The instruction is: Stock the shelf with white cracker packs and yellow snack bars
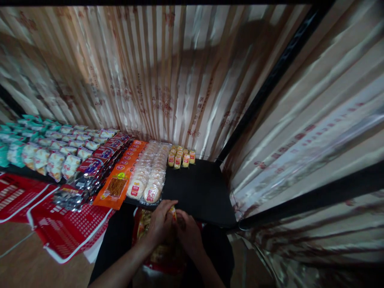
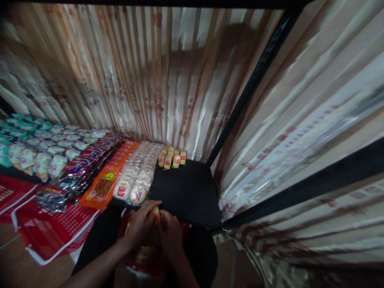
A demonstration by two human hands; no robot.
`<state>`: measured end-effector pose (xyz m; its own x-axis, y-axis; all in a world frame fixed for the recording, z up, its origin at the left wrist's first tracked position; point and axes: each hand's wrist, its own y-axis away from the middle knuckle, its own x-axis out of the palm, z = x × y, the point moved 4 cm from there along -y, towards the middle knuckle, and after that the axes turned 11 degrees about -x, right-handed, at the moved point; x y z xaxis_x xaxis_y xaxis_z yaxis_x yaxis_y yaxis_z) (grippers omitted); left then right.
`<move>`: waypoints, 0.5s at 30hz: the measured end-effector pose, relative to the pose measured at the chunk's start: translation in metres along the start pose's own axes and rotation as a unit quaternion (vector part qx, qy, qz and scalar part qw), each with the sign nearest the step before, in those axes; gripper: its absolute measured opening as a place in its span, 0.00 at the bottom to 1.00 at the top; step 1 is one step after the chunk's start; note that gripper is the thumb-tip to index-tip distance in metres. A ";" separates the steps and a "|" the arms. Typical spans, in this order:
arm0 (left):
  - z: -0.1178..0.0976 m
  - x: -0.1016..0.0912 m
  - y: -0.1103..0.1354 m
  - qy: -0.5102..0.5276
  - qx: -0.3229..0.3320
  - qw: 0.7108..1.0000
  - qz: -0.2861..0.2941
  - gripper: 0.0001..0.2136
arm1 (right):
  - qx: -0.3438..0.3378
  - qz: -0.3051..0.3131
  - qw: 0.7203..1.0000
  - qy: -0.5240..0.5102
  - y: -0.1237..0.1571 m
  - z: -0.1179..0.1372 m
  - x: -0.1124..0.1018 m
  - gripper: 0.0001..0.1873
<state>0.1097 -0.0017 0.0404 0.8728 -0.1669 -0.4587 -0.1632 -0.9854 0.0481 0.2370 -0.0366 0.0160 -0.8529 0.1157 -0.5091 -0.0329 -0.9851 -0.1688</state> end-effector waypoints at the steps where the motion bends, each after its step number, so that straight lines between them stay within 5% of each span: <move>1: -0.004 0.001 -0.003 -0.008 0.010 1.000 0.010 0.20 | -0.006 -0.005 1.000 -0.002 -0.004 0.000 -0.003 0.12; 8: -0.019 0.011 -0.031 -0.061 0.040 0.996 0.048 0.24 | 0.013 -0.037 0.993 -0.109 -0.028 -0.015 -0.007 0.15; 15: -0.026 0.023 -0.060 -0.050 0.006 0.998 -0.034 0.28 | 0.040 -0.095 0.981 -0.163 -0.060 -0.038 -0.013 0.17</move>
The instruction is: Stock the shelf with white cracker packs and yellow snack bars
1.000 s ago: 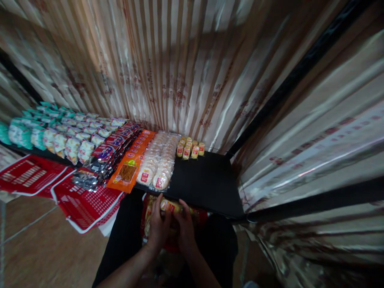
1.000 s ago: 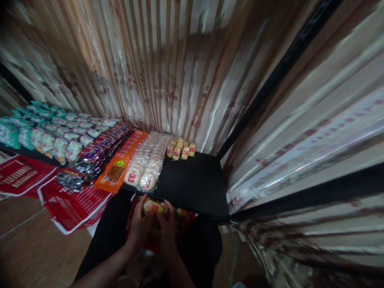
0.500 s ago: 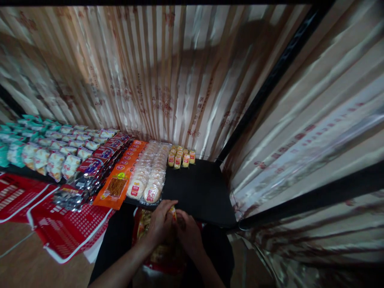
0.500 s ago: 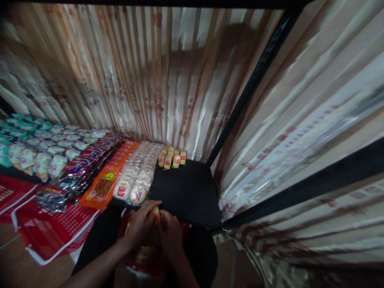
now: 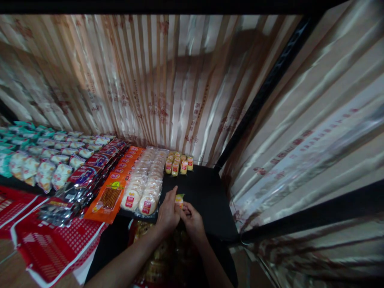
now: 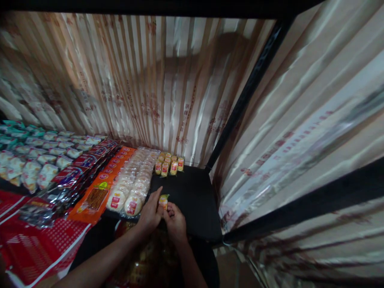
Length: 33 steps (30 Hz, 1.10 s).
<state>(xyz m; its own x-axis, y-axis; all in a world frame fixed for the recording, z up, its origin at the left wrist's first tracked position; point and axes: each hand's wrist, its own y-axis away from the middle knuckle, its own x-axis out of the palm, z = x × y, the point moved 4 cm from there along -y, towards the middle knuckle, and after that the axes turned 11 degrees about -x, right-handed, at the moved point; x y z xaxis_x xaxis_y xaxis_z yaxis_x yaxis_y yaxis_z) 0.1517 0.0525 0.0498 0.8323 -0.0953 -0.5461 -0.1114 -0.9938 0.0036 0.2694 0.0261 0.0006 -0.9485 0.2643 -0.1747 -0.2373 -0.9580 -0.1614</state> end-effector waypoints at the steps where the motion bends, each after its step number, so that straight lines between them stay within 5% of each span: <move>1: 0.001 0.003 -0.005 0.002 -0.018 1.000 -0.009 0.28 | 0.002 -0.006 1.000 -0.004 -0.006 -0.003 -0.001 0.17; 15: 0.000 0.040 -0.058 -0.052 -0.079 0.995 0.016 0.21 | 0.016 -0.052 0.988 0.146 -0.087 -0.029 -0.009 0.16; 24: 0.014 0.045 -0.070 0.004 -0.104 0.990 -0.095 0.22 | -0.014 0.020 0.980 0.199 -0.118 -0.020 0.027 0.15; 33: 0.034 0.045 -0.085 0.086 -0.123 0.981 -0.126 0.25 | -0.107 0.048 0.956 0.271 -0.144 -0.018 0.060 0.16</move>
<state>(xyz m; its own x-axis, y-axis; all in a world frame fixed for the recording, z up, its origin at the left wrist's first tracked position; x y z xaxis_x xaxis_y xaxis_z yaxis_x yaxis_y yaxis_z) 0.1798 0.1348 -0.0036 0.8982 0.1669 -0.4066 0.2257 -0.9690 0.1008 0.2510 0.1820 -0.0040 -0.7024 0.2516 -0.6659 -0.0515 -0.9510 -0.3049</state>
